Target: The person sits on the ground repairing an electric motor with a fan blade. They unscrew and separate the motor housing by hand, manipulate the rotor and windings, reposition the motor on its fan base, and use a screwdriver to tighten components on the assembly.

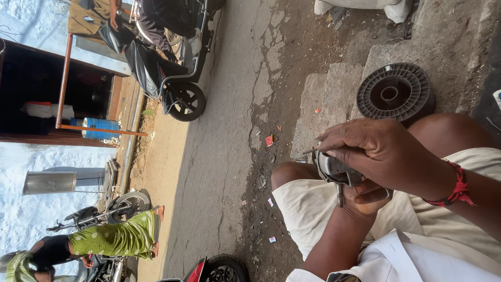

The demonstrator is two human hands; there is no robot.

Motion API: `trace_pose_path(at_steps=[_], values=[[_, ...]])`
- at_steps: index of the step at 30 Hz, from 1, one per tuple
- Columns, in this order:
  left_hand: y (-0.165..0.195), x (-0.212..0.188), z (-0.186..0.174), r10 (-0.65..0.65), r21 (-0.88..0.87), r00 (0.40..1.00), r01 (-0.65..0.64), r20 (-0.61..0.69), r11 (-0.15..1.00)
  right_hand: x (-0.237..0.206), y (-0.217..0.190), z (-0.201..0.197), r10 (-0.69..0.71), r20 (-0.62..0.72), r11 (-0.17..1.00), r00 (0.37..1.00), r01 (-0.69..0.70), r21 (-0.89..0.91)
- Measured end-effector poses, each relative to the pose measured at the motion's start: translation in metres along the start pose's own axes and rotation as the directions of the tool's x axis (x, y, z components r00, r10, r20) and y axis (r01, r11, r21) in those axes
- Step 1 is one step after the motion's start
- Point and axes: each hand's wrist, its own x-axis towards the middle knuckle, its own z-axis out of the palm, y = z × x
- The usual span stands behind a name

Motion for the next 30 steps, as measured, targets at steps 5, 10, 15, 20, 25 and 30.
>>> trace_pose_path(at_steps=[5, 10, 15, 20, 25, 30], values=[[0.007, 0.000, 0.001, 0.009, -0.014, 1.000, -0.009, 0.018, 1.000, -0.020, -0.002, -0.011, 0.044, -0.015, 0.998, 0.999, -0.044, -0.041], [0.014, -0.002, 0.004, 0.037, -0.014, 0.999, -0.036, 0.018, 0.999, -0.044, -0.011, -0.016, 0.002, 0.073, 0.964, 0.997, 0.018, -0.265], [0.009, -0.009, 0.013, 0.114, 0.063, 0.992, -0.110, -0.060, 0.992, -0.043, -0.020, -0.009, -0.293, 0.157, 0.816, 0.943, 0.332, -0.472], [0.006, -0.021, 0.007, 0.095, 0.307, 0.995, -0.088, -0.010, 0.948, -0.039, -0.027, 0.004, -0.342, 0.165, 0.758, 0.925, 0.375, -0.533], [0.019, -0.012, -0.016, 0.027, 0.290, 0.999, -0.031, 0.017, 0.957, -0.040, -0.028, 0.015, -0.362, 0.129, 0.745, 0.923, 0.370, -0.555], [0.017, -0.013, -0.019, 0.025, 0.135, 0.999, -0.029, 0.034, 0.990, -0.038, -0.032, 0.018, -0.344, 0.106, 0.753, 0.933, 0.341, -0.562]])
